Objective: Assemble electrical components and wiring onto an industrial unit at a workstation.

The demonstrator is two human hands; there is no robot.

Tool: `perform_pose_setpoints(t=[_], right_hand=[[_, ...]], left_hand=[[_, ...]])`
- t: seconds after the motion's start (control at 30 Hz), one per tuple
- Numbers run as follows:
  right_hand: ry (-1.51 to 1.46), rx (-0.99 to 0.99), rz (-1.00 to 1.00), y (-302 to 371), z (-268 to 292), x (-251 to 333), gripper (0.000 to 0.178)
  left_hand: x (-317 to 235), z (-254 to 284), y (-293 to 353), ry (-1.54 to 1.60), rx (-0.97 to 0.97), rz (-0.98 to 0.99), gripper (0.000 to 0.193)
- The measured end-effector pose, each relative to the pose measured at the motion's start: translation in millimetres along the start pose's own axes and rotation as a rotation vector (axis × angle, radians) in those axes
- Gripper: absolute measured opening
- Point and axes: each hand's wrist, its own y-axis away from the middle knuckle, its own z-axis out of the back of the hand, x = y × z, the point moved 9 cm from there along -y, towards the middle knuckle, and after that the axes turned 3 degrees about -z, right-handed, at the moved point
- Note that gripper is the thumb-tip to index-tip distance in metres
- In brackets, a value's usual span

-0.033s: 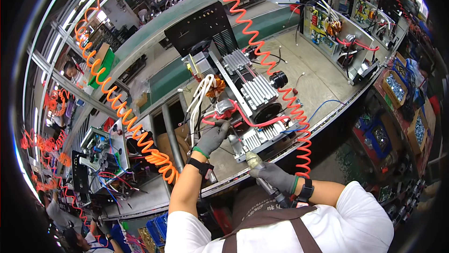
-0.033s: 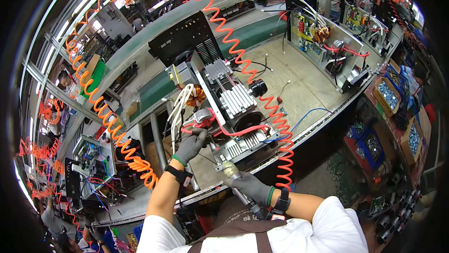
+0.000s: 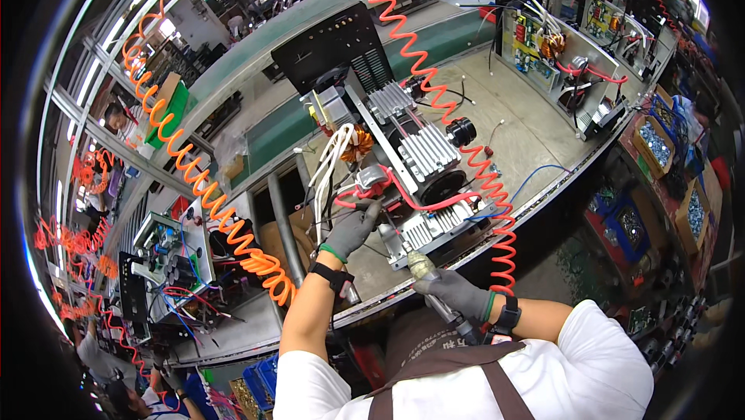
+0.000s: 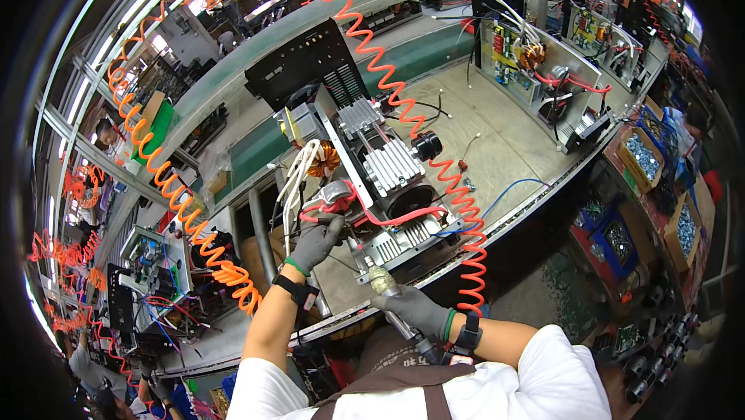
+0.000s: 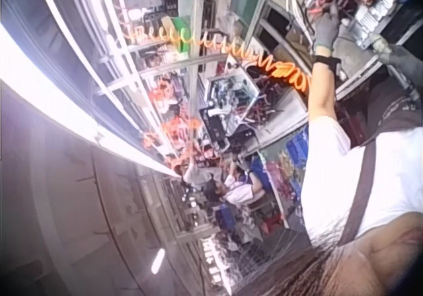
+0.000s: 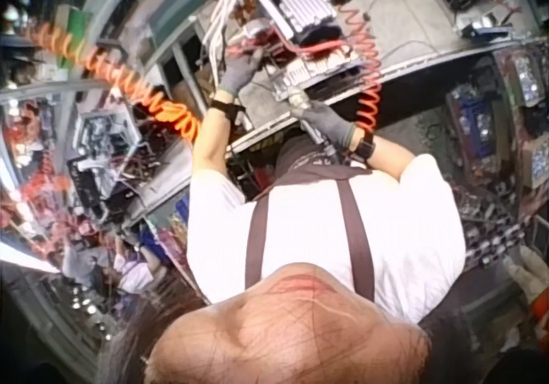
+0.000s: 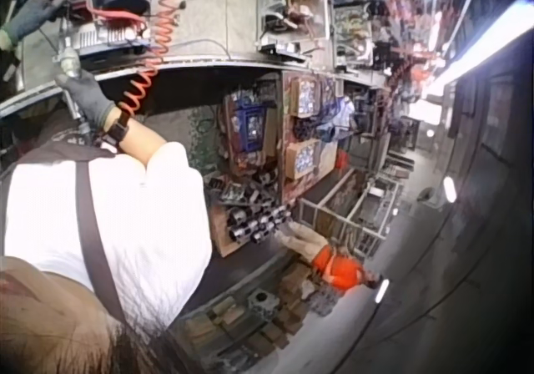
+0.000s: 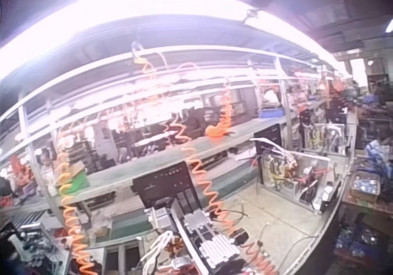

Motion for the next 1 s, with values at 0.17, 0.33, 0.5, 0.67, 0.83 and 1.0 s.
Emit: perform_pose_setpoints(t=[0.17,0.33,0.5,0.67,0.83,1.0], right_hand=[[-0.018,0.023,-0.059,-2.5,0.6,-2.4,0.034],[-0.006,0.025,-0.057,-1.4,1.6,-1.2,0.035],[-0.035,0.004,-0.059,1.7,3.9,0.0,0.035],[-0.005,0.013,-0.067,1.3,6.1,-0.4,0.035],[-0.012,0.026,-0.044,0.4,6.4,2.2,0.035],[-0.023,0.023,-0.044,2.4,7.3,4.0,0.034]], left_hand=[[21.8,-10.4,7.8,0.076,0.044,0.151,0.052],[7.1,-1.8,6.0,-0.027,-0.087,-0.07,0.053],[1.4,0.9,8.6,-0.009,-0.16,0.016,0.047],[25.1,-20.0,18.7,0.359,0.134,0.437,0.037],[29.1,-14.8,7.9,0.509,0.045,0.265,0.033],[42.9,-17.9,2.7,0.542,-0.011,0.143,0.033]])
